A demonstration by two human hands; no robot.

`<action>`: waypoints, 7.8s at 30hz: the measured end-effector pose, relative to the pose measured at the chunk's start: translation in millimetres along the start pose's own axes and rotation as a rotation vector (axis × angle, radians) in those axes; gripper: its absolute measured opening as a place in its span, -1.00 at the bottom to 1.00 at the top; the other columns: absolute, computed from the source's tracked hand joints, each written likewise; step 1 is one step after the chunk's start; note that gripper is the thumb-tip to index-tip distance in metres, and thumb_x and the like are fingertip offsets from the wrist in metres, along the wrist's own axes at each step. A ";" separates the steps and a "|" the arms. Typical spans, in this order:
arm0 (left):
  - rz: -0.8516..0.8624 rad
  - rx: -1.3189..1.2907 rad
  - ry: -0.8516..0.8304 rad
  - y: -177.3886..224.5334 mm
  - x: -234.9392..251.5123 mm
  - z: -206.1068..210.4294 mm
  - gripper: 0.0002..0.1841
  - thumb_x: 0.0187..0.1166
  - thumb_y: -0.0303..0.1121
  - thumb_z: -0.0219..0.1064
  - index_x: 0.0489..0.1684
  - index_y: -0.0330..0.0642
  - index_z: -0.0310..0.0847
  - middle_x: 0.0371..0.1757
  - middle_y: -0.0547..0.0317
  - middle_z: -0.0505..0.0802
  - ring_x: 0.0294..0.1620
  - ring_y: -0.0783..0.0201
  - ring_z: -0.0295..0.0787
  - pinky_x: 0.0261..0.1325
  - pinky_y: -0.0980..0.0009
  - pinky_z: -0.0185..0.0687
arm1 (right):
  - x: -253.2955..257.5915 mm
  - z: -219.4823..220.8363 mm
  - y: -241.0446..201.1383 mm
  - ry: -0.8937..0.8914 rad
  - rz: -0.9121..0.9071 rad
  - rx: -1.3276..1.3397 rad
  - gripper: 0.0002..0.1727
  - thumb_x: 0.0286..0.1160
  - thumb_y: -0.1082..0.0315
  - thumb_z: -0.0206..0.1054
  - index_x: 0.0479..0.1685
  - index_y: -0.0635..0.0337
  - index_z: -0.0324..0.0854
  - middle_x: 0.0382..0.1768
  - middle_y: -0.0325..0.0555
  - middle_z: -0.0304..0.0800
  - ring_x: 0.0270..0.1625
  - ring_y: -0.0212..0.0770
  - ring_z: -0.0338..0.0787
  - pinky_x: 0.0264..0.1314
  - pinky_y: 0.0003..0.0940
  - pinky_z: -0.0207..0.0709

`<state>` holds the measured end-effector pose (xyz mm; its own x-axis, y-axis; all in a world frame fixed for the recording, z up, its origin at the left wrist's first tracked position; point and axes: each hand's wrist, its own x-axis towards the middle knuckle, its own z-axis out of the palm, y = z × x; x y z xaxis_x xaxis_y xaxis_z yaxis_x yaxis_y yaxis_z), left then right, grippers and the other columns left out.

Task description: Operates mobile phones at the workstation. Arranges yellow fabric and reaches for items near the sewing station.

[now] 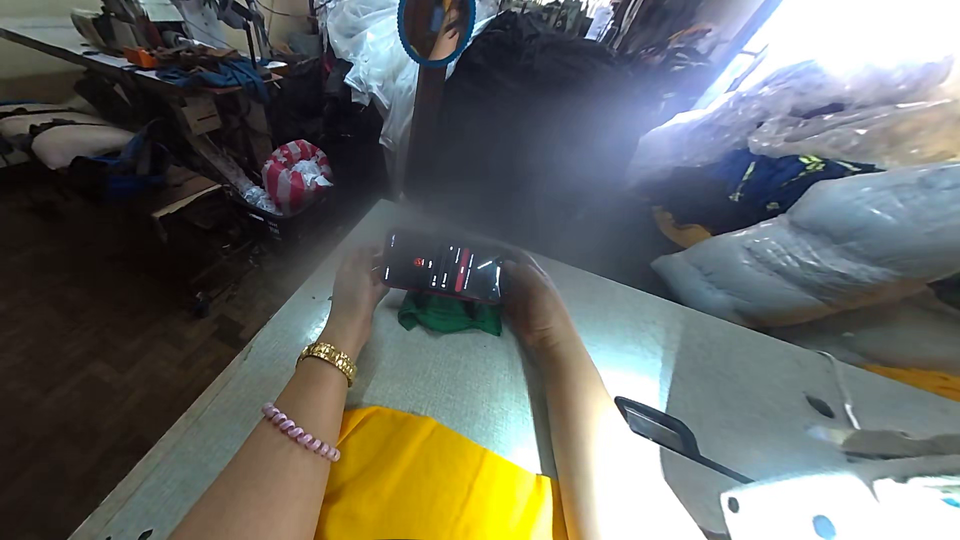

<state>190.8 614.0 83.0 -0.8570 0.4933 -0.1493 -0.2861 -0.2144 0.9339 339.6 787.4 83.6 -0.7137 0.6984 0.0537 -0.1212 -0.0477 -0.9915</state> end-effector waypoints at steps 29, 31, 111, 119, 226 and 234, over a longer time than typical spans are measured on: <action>-0.009 -0.007 -0.002 1.0 -1.1 0.3 -0.52 0.93 -0.10 -0.20 0.41 -0.30 0.44 0.11 -0.04 0.76 0.05 0.21 0.78 0.17 0.24 0.70 | -5.5 2.2 -3.2 0.020 0.006 0.011 -0.53 0.88 0.13 -0.29 0.35 0.11 0.46 -0.09 -0.24 0.78 -0.10 -0.40 0.82 0.03 -0.39 0.72; -0.012 -0.005 0.000 0.5 -0.9 0.2 -0.52 0.93 -0.10 -0.21 0.42 -0.30 0.43 0.12 -0.05 0.76 0.06 0.21 0.79 0.18 0.25 0.70 | -5.8 3.1 -3.5 0.030 0.008 0.017 -0.55 0.89 0.14 -0.30 0.33 0.09 0.47 -0.13 -0.27 0.79 -0.13 -0.43 0.81 -0.01 -0.42 0.72; -0.017 -0.018 0.004 1.2 2.2 -0.1 -0.52 0.94 -0.10 -0.22 0.40 -0.28 0.46 0.11 -0.04 0.77 0.05 0.20 0.79 0.17 0.22 0.70 | -0.6 4.8 0.5 0.031 0.017 -0.034 -0.70 0.76 0.20 0.02 0.25 0.06 0.56 -0.16 -0.20 0.80 -0.19 -0.37 0.82 -0.11 -0.37 0.74; -0.008 -0.001 0.000 0.8 2.3 -0.3 -0.51 0.94 -0.11 -0.21 0.43 -0.30 0.44 0.15 -0.08 0.75 0.10 0.18 0.77 0.20 0.20 0.68 | 6.7 9.0 -0.7 0.076 0.009 -0.079 -0.65 0.76 0.22 0.02 0.28 0.18 0.56 -0.15 -0.13 0.79 -0.17 -0.34 0.81 -0.11 -0.37 0.71; 0.431 1.689 -0.318 -32.6 -234.6 -75.9 -0.32 0.80 0.21 -0.09 0.85 0.11 0.20 0.88 -0.01 0.21 0.91 -0.06 -0.05 0.79 -0.34 -0.24 | -456.9 -73.8 -9.6 0.190 -0.131 -1.471 -0.25 0.72 -0.19 -0.02 0.50 0.28 0.61 0.53 0.36 0.56 0.57 0.42 0.55 0.58 0.43 0.31; 0.461 1.689 -0.324 -38.9 -231.5 -84.0 -0.29 0.79 0.23 -0.15 0.87 0.09 0.17 0.87 -0.09 0.21 0.90 -0.11 -0.05 0.78 -0.36 -0.24 | -479.3 -90.8 8.2 0.145 -0.078 -1.604 -0.07 0.70 -0.39 -0.22 0.74 0.21 0.34 0.73 0.19 0.33 0.79 0.28 0.26 0.74 0.46 -0.05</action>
<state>364.3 437.3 54.0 -0.5627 0.8241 0.0647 0.8170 0.5426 0.1951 743.3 517.2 39.0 -0.6616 0.7258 0.1885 0.7247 0.6834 -0.0875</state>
